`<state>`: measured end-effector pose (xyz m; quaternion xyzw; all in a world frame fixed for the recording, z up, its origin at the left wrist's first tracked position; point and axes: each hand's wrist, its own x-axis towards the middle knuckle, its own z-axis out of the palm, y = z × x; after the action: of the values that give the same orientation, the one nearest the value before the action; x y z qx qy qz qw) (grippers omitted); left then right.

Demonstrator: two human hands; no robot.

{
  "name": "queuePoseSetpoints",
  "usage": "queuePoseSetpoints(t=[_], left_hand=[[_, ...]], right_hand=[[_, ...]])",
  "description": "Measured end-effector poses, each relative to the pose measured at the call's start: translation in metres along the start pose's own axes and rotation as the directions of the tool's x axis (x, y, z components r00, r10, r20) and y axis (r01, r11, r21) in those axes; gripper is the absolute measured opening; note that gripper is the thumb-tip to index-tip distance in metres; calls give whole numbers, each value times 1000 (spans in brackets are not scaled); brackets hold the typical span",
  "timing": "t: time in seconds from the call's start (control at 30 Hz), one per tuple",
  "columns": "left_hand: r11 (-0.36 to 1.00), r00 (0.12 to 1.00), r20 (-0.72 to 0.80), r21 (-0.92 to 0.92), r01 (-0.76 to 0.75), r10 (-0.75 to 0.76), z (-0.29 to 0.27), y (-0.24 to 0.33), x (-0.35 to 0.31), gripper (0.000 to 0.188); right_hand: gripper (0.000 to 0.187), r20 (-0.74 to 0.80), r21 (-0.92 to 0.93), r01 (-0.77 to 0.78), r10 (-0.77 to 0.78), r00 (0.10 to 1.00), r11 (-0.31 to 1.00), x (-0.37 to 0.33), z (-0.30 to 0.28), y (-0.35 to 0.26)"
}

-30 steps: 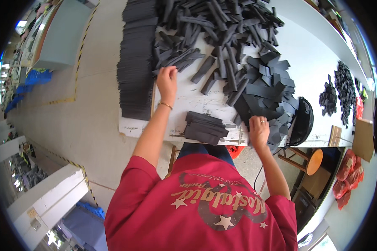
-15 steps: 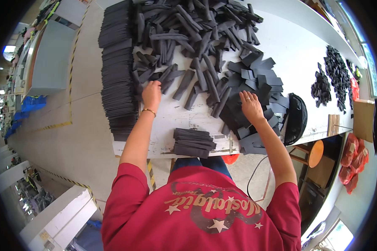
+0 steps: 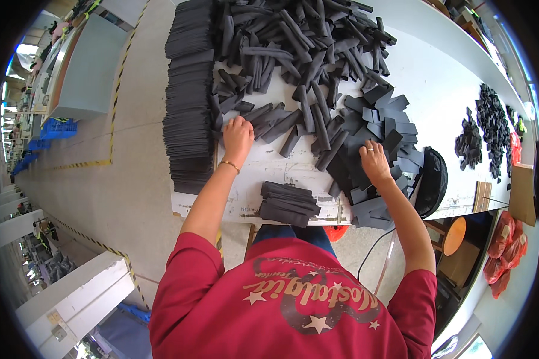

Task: Inspecting and sorting grey foam components at a manufacturing workstation.

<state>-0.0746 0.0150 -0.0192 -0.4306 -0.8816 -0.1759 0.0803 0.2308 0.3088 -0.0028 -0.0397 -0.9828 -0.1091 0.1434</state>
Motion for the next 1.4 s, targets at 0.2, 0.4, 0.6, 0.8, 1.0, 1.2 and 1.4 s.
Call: queuePoseSetpoints(t=[0.2,0.4,0.6,0.8,1.0,1.2,1.4], left_hand=[[506,861,260,-720,474,-437,-37,11,-3,13],[-295,707,556,-831,471,-436,-59,51,-14,40],[-427,643,643,-763,486,-417,-61,71,-32,56],[-503,649,683,-712,490,-335,-77,99,-45,27],[-546,663,698,-678,492,-269,-92,119,-53,17],[-757,644,669,-619,208,-370,-100,142,-53,16],[-598,776,515,-768,230,-363,-112,144,-52,22]], right_hand=[[21,209,434,-389,329,921,813,29,-74,-19],[26,185,755,-352,334,924,553,37,-113,-98],[30,287,889,-430,540,791,157,48,-131,-148],[40,450,874,-476,525,722,-96,61,-137,-151],[17,225,914,-385,628,745,129,76,-135,-164],[14,524,850,-312,626,578,-424,73,-147,-169],[10,384,920,-331,650,656,-209,70,-155,-159]])
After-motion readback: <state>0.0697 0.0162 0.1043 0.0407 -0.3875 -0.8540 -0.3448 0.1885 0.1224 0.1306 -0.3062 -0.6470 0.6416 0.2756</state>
